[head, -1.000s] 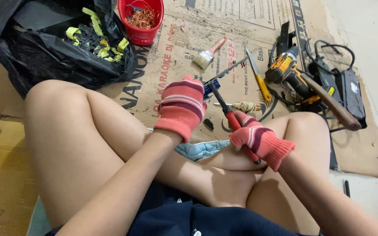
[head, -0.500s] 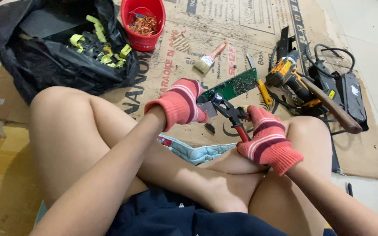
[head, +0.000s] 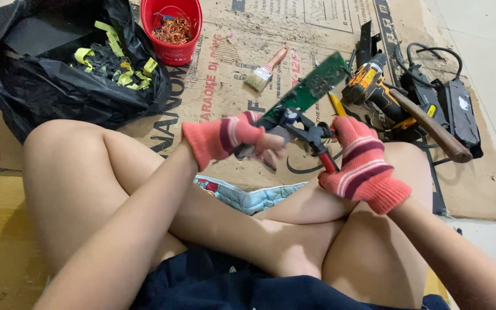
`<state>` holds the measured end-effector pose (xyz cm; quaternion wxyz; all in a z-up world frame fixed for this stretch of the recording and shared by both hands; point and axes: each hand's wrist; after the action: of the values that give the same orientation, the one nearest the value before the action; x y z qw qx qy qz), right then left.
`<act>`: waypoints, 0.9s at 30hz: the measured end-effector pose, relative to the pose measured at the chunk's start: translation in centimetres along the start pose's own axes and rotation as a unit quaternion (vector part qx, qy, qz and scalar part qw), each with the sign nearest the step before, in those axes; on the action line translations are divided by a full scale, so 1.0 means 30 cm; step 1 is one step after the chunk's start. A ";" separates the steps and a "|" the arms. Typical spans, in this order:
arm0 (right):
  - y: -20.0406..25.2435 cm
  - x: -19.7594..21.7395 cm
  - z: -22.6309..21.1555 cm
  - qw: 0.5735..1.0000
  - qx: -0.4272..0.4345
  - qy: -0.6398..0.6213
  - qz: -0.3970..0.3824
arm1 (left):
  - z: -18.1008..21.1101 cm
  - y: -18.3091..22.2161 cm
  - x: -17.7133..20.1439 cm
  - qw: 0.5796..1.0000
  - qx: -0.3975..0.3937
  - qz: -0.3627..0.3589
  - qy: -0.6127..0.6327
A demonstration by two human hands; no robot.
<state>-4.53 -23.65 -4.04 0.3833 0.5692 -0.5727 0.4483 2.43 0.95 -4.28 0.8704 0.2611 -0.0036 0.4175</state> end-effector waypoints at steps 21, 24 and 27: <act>-0.080 -0.071 -0.073 0.885 -0.247 -0.305 -0.252 | 0.040 -0.047 0.044 0.879 -0.062 0.229 -0.413; -0.088 0.038 -0.166 0.944 -0.255 -0.076 -0.194 | 0.011 -0.060 0.065 0.935 0.016 0.161 -0.314; -0.084 -0.013 -0.059 0.987 -0.104 0.089 -0.085 | -0.007 -0.052 0.064 0.989 0.060 0.072 0.112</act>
<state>-2.13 -21.72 -3.67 0.5268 0.5309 -0.5293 0.4006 4.77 1.65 -4.74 0.8159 0.2632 0.1005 0.5049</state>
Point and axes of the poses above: each hand's wrist, its own y-axis away from the middle knuckle, its own x-axis out of the back of the hand, z = x × y, and after that the axes turned 3 degrees about -y, right-handed
